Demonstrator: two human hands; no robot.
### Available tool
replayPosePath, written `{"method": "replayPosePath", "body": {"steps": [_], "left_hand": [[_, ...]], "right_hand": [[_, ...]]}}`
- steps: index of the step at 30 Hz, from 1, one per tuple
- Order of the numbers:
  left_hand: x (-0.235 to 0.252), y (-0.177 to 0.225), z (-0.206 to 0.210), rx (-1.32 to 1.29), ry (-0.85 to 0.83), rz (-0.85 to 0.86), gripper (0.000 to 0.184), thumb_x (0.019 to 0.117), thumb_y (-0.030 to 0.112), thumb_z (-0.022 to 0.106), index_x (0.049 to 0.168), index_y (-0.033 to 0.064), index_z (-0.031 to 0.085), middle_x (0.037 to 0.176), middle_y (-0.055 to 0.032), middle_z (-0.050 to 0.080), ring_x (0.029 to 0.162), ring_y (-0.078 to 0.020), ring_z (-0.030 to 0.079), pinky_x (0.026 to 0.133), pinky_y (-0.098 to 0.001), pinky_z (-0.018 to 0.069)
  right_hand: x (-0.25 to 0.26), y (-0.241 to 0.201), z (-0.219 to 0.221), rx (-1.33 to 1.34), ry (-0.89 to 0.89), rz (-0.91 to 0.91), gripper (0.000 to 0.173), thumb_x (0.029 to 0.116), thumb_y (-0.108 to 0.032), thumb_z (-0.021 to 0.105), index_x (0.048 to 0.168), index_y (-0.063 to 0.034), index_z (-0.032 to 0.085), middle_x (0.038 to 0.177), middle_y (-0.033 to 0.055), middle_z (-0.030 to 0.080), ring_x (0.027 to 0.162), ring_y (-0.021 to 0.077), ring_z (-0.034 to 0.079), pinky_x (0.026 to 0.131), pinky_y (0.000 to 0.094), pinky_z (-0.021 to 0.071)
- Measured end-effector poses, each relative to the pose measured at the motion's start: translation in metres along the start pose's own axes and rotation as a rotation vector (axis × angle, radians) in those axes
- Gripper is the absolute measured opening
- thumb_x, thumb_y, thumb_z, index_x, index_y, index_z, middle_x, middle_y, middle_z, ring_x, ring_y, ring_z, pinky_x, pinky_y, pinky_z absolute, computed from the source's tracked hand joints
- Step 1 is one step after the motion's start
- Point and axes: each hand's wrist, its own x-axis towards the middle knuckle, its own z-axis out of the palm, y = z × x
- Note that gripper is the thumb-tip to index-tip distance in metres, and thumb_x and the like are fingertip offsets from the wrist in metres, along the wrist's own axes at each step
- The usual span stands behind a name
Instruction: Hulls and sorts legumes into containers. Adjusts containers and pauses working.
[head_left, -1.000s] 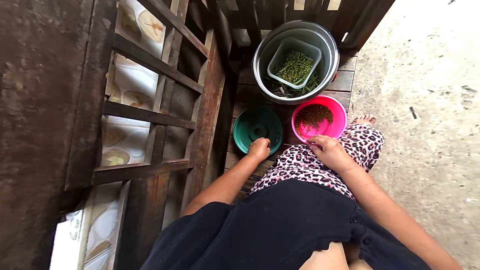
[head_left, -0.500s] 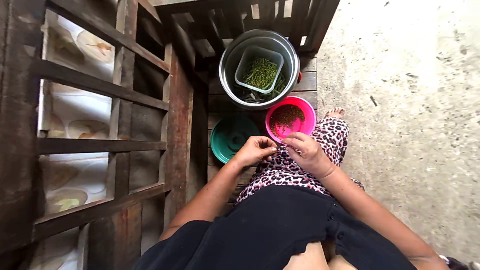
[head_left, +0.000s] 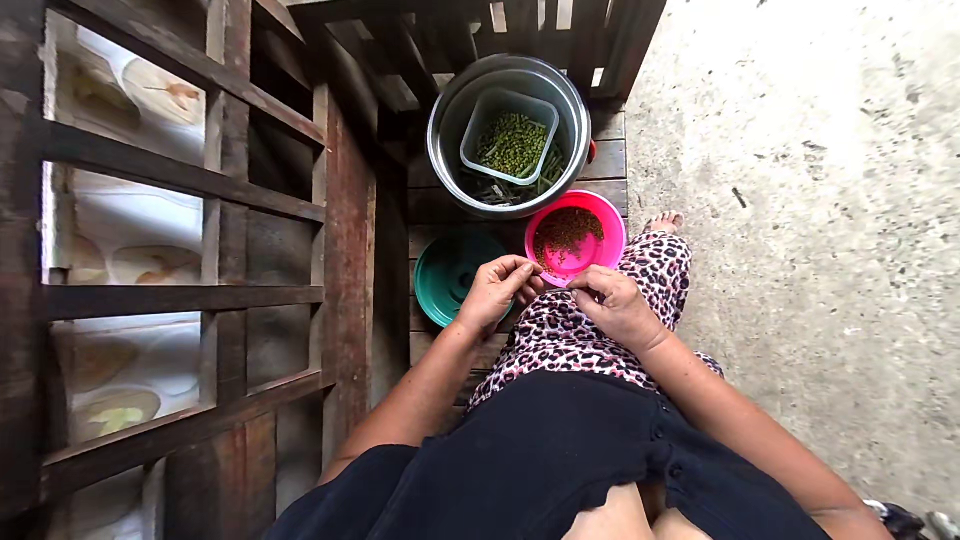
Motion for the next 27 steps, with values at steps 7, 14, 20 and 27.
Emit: {"method": "replayPosePath", "body": {"steps": [7, 14, 20, 27], "left_hand": [[-0.002, 0.005, 0.008, 0.409, -0.169, 0.233, 0.009, 0.0932, 0.002, 0.07, 0.101, 0.0003, 0.074, 0.092, -0.0052, 0.074, 0.08, -0.0061, 0.069, 0.077, -0.0245, 0.0593], [-0.001, 0.002, 0.015, 0.502, -0.121, 0.254, 0.006, 0.0949, 0.004, 0.068, 0.095, 0.0018, 0.074, 0.087, -0.0046, 0.073, 0.076, -0.0056, 0.068, 0.074, -0.0241, 0.0581], [0.006, -0.004, 0.025, 0.758, -0.154, 0.388, 0.01, 0.0925, 0.007, 0.071, 0.099, 0.0015, 0.076, 0.095, -0.0106, 0.072, 0.091, -0.0201, 0.07, 0.088, -0.041, 0.0576], [0.017, -0.01, 0.039, 0.856, -0.146, 0.364, 0.009, 0.0912, 0.006, 0.069, 0.091, -0.0003, 0.075, 0.09, -0.0134, 0.072, 0.09, -0.0266, 0.071, 0.086, -0.0481, 0.0564]], "right_hand": [[0.0, -0.002, 0.001, -0.074, -0.005, -0.003, 0.013, 0.0881, -0.001, 0.063, 0.093, 0.002, 0.075, 0.086, 0.0134, 0.071, 0.076, 0.0199, 0.068, 0.073, 0.0317, 0.0578], [0.002, 0.0, 0.003, -0.154, 0.019, -0.012, 0.01, 0.0856, -0.002, 0.065, 0.087, -0.0002, 0.074, 0.088, 0.0141, 0.07, 0.08, 0.0259, 0.068, 0.072, 0.0381, 0.0571], [0.007, -0.003, 0.004, -0.295, -0.008, -0.075, 0.009, 0.0828, -0.003, 0.065, 0.078, -0.0006, 0.072, 0.08, 0.0147, 0.064, 0.077, 0.0318, 0.063, 0.068, 0.0442, 0.0521], [0.008, -0.002, 0.004, -0.429, -0.068, -0.031, 0.007, 0.0815, 0.0, 0.065, 0.08, 0.0018, 0.072, 0.081, 0.0177, 0.065, 0.076, 0.0359, 0.066, 0.064, 0.0487, 0.054]]}}
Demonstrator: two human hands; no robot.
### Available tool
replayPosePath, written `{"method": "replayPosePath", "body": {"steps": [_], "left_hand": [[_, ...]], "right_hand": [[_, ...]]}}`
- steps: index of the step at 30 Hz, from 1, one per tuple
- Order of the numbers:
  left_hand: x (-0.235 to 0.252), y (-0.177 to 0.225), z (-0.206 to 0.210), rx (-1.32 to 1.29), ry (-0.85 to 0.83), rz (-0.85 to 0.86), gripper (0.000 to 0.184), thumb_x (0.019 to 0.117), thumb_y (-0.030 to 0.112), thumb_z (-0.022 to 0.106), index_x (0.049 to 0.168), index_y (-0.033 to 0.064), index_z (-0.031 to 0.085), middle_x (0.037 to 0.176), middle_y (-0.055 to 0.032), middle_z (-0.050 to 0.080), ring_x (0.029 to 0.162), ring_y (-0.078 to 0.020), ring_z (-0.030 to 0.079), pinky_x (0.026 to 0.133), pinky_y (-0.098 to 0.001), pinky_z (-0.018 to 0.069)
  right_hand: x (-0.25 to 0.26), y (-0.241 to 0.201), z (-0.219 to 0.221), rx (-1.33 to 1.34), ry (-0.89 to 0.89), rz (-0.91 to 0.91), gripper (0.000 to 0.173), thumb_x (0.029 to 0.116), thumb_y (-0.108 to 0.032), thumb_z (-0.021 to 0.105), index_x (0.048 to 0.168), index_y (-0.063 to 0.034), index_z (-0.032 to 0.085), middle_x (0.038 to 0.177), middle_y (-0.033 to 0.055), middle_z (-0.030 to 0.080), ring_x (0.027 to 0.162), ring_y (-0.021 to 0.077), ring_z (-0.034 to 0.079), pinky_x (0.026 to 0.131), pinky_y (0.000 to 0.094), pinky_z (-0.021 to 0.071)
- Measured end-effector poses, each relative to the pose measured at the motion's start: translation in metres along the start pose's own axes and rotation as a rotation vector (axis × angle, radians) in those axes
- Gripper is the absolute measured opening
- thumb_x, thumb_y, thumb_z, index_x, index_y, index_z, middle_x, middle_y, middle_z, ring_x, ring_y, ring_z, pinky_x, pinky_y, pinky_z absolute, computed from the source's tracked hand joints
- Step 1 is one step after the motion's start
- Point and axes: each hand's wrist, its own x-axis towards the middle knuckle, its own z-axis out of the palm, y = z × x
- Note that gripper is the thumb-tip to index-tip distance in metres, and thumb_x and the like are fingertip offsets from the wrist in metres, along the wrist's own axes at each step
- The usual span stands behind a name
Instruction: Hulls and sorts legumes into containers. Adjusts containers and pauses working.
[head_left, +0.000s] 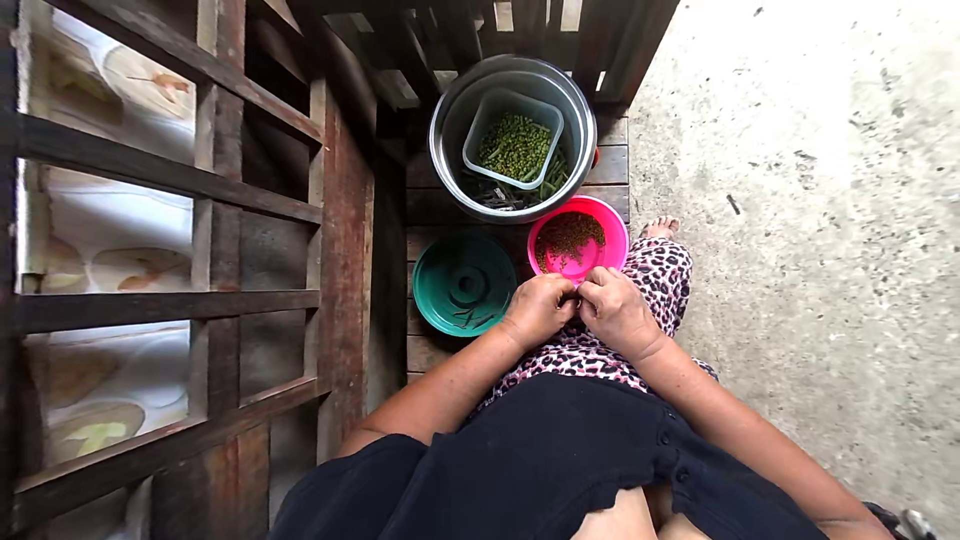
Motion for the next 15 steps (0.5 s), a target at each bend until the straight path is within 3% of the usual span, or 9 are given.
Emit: {"method": "replayPosePath", "body": {"steps": [7, 9, 12, 13, 15], "left_hand": [[0.002, -0.01, 0.0, -0.065, 0.039, -0.014, 0.012, 0.0925, 0.005, 0.068, 0.098, 0.0002, 0.076, 0.096, -0.0146, 0.073, 0.097, -0.0277, 0.071, 0.091, -0.048, 0.0555], [0.002, -0.014, 0.0, -0.076, 0.112, 0.034, 0.009, 0.0907, 0.003, 0.069, 0.095, 0.0003, 0.076, 0.092, -0.0138, 0.073, 0.094, -0.0278, 0.07, 0.09, -0.0468, 0.0558], [0.002, -0.022, 0.005, -0.095, 0.235, 0.132, 0.006, 0.0887, 0.002, 0.07, 0.091, 0.0006, 0.075, 0.088, -0.0118, 0.072, 0.09, -0.0259, 0.07, 0.086, -0.0436, 0.0566], [0.002, -0.025, 0.007, -0.12, 0.27, 0.146, 0.005, 0.0885, 0.002, 0.07, 0.091, 0.0011, 0.075, 0.087, -0.0109, 0.072, 0.089, -0.0245, 0.069, 0.085, -0.0417, 0.0567], [0.0, -0.03, 0.009, -0.259, 0.314, 0.107, 0.006, 0.0901, 0.001, 0.069, 0.093, -0.0008, 0.074, 0.091, -0.0115, 0.071, 0.09, -0.0215, 0.068, 0.086, -0.0381, 0.0565]], "right_hand": [[0.009, 0.001, 0.006, 0.057, 0.011, 0.065, 0.008, 0.0809, -0.002, 0.065, 0.074, 0.0026, 0.066, 0.076, 0.0165, 0.064, 0.071, 0.0322, 0.066, 0.063, 0.0451, 0.055], [0.014, -0.002, 0.004, 0.214, -0.024, 0.221, 0.007, 0.081, -0.001, 0.066, 0.074, 0.0017, 0.065, 0.076, 0.0128, 0.063, 0.068, 0.0235, 0.063, 0.061, 0.0392, 0.053], [0.023, -0.001, 0.003, 0.688, -0.068, 0.613, 0.015, 0.086, 0.002, 0.062, 0.074, -0.0068, 0.061, 0.068, -0.0022, 0.056, 0.058, 0.0036, 0.05, 0.055, 0.0208, 0.0423], [0.025, -0.001, 0.006, 0.856, -0.057, 0.726, 0.02, 0.0864, 0.003, 0.059, 0.071, -0.0099, 0.058, 0.062, -0.0045, 0.053, 0.053, 0.0025, 0.045, 0.052, 0.0195, 0.0379], [0.029, -0.001, 0.008, 1.045, -0.096, 0.846, 0.022, 0.0876, 0.004, 0.056, 0.072, -0.0115, 0.057, 0.061, -0.0053, 0.052, 0.052, 0.0028, 0.045, 0.052, 0.0192, 0.0393]]}}
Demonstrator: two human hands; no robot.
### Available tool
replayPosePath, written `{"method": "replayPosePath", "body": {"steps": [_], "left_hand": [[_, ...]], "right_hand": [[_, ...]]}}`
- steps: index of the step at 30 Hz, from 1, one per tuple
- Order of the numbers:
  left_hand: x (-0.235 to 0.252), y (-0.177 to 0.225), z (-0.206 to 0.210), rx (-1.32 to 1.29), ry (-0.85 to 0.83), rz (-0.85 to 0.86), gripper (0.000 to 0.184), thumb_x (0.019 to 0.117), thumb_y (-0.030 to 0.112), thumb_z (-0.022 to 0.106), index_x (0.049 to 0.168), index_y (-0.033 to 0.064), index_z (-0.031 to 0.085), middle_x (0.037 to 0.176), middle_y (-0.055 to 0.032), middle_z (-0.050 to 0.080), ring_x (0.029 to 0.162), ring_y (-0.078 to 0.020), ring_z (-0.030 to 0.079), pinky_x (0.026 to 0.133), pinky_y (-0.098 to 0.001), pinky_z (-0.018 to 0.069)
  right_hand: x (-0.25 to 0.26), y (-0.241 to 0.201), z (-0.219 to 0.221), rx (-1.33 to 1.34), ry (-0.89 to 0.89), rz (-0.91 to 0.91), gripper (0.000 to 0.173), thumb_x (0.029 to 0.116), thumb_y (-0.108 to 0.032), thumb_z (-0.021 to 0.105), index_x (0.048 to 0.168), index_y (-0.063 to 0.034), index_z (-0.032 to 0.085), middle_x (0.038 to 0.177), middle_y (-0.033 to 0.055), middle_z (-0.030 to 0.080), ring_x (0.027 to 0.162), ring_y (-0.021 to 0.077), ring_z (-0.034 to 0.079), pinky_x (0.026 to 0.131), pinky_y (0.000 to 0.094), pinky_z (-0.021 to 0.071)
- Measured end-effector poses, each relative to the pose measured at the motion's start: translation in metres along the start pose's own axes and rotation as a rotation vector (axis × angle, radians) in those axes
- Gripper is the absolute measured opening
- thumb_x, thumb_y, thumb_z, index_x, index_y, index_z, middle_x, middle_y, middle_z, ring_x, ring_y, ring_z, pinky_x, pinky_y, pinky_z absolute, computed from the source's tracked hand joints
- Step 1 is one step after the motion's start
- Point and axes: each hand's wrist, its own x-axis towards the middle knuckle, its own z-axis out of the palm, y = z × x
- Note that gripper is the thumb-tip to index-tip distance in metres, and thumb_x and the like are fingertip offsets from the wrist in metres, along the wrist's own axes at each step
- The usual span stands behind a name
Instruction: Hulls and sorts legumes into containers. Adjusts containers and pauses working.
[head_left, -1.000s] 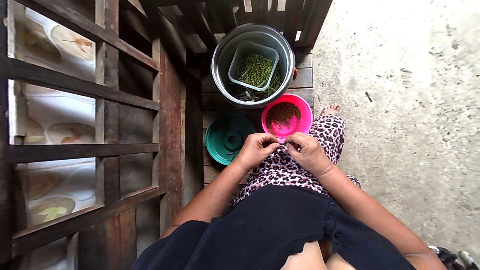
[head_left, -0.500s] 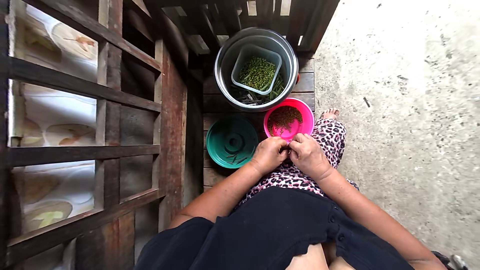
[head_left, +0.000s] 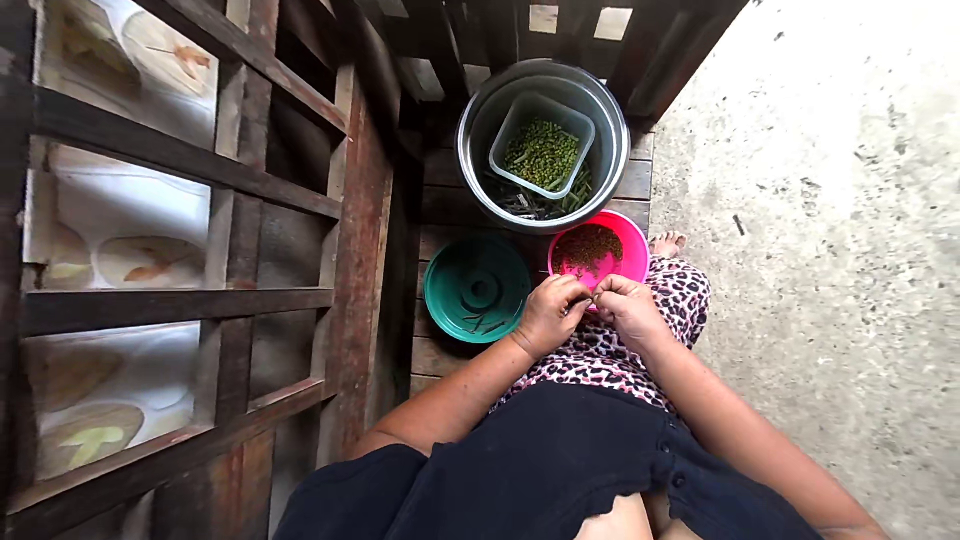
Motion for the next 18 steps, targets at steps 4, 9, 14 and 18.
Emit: {"method": "replayPosePath", "body": {"steps": [4, 9, 14, 18], "left_hand": [[0.002, -0.004, -0.022, -0.514, 0.295, -0.373, 0.012, 0.0989, 0.002, 0.059, 0.109, -0.0023, 0.063, 0.098, -0.006, 0.066, 0.086, -0.0101, 0.064, 0.081, -0.0305, 0.0564], [-0.007, -0.021, -0.046, -0.762, 0.497, -0.588, 0.008, 0.1014, 0.004, 0.059, 0.104, 0.0096, 0.064, 0.09, 0.001, 0.069, 0.074, -0.0055, 0.062, 0.066, -0.0204, 0.0527], [-0.009, -0.006, -0.04, -0.869, 0.411, -0.657, 0.015, 0.0978, -0.004, 0.06, 0.109, 0.0054, 0.064, 0.093, -0.004, 0.07, 0.076, -0.0098, 0.066, 0.068, -0.0246, 0.0568], [-0.004, 0.002, -0.033, -0.903, 0.317, -0.664, 0.017, 0.0938, -0.008, 0.064, 0.108, 0.0017, 0.065, 0.091, -0.0051, 0.069, 0.075, -0.0112, 0.066, 0.07, -0.0271, 0.0584]], "right_hand": [[0.003, -0.014, 0.006, -0.466, -0.19, 0.027, 0.015, 0.0918, -0.002, 0.061, 0.077, -0.0067, 0.063, 0.068, -0.003, 0.056, 0.062, 0.0041, 0.051, 0.06, 0.0243, 0.0425], [0.038, -0.046, 0.022, -0.702, -0.041, -0.362, 0.011, 0.0931, -0.004, 0.063, 0.097, 0.0017, 0.072, 0.089, 0.0136, 0.067, 0.074, 0.0201, 0.062, 0.071, 0.04, 0.054], [0.072, -0.08, 0.047, -0.772, 0.042, -0.54, 0.019, 0.0981, -0.005, 0.06, 0.11, 0.0019, 0.074, 0.103, 0.017, 0.074, 0.089, 0.024, 0.072, 0.087, 0.0397, 0.0577], [0.049, -0.067, 0.031, -0.669, -0.022, -0.437, 0.017, 0.0979, -0.008, 0.06, 0.105, -0.0025, 0.074, 0.093, 0.0089, 0.073, 0.079, 0.013, 0.068, 0.076, 0.0326, 0.0576]]}}
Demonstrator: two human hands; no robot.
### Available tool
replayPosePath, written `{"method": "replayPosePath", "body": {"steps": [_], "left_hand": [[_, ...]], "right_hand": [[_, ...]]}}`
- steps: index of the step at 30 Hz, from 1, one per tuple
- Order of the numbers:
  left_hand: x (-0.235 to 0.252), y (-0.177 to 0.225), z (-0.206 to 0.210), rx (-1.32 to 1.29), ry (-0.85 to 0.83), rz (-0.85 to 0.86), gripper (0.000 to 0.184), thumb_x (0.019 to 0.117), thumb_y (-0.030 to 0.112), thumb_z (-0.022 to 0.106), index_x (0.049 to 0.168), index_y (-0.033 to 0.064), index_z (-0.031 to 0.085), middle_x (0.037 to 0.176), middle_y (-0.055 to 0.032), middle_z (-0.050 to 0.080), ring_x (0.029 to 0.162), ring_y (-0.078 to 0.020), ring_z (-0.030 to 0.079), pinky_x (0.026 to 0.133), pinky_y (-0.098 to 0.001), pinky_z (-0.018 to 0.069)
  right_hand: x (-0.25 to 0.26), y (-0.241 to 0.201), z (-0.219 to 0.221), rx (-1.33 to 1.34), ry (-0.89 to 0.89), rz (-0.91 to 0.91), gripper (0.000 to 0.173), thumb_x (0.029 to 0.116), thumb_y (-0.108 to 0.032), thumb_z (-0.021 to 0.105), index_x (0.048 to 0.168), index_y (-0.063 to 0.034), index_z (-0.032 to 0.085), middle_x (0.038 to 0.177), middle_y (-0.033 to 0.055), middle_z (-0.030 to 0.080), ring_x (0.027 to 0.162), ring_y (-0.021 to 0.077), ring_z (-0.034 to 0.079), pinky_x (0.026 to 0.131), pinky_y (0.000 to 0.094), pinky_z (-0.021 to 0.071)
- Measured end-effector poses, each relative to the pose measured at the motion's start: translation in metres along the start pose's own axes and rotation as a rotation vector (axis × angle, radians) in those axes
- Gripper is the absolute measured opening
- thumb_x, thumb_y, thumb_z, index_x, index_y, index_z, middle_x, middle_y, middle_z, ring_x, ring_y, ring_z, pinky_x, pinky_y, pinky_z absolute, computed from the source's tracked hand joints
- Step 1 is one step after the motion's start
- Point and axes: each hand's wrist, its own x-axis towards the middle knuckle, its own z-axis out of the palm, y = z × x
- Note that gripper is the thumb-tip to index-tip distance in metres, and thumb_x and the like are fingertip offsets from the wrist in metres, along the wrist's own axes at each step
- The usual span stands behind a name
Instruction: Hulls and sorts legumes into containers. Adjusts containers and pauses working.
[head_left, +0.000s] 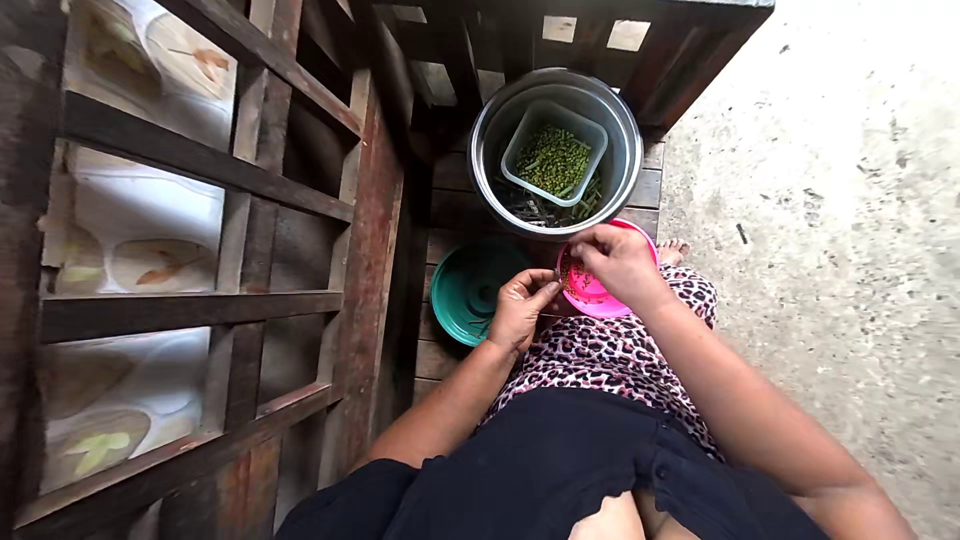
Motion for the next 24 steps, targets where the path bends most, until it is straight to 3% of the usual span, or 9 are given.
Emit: {"method": "replayPosePath", "body": {"steps": [3, 7, 16, 24], "left_hand": [[0.0, -0.005, 0.009, 0.081, -0.069, -0.087, 0.011, 0.0959, -0.004, 0.064, 0.106, 0.001, 0.066, 0.086, -0.0041, 0.069, 0.071, -0.0095, 0.066, 0.068, -0.0253, 0.0577], [0.003, -0.015, 0.021, 0.236, -0.193, -0.124, 0.006, 0.0963, -0.002, 0.065, 0.103, -0.0025, 0.064, 0.078, -0.0048, 0.068, 0.06, -0.008, 0.064, 0.057, -0.0216, 0.0554], [0.005, -0.026, 0.03, 0.313, -0.259, -0.11, 0.004, 0.0924, -0.006, 0.068, 0.095, -0.0051, 0.066, 0.074, -0.0047, 0.07, 0.061, -0.009, 0.068, 0.062, -0.0239, 0.0598], [0.007, -0.017, 0.033, 0.23, -0.217, -0.324, 0.006, 0.0978, -0.005, 0.061, 0.102, -0.006, 0.065, 0.078, -0.0065, 0.071, 0.065, -0.011, 0.069, 0.065, -0.0254, 0.0605]], "right_hand": [[-0.037, 0.015, -0.003, 0.275, -0.101, 0.227, 0.011, 0.0966, -0.006, 0.064, 0.102, -0.0021, 0.073, 0.084, 0.0031, 0.07, 0.065, 0.0062, 0.061, 0.061, 0.0245, 0.0538], [-0.066, 0.036, 0.002, 0.527, -0.012, 0.366, 0.005, 0.0922, 0.001, 0.067, 0.094, -0.002, 0.07, 0.075, -0.0001, 0.066, 0.056, 0.0032, 0.055, 0.053, 0.0192, 0.0483], [-0.073, 0.049, 0.002, 0.508, 0.031, 0.435, 0.009, 0.0915, 0.004, 0.065, 0.086, -0.0029, 0.064, 0.067, 0.0005, 0.061, 0.053, 0.0046, 0.053, 0.051, 0.0196, 0.046], [-0.07, 0.055, 0.004, 0.625, 0.029, 0.527, 0.01, 0.0931, 0.006, 0.061, 0.086, -0.002, 0.063, 0.069, 0.0015, 0.061, 0.055, 0.006, 0.055, 0.052, 0.0203, 0.0475]]}}
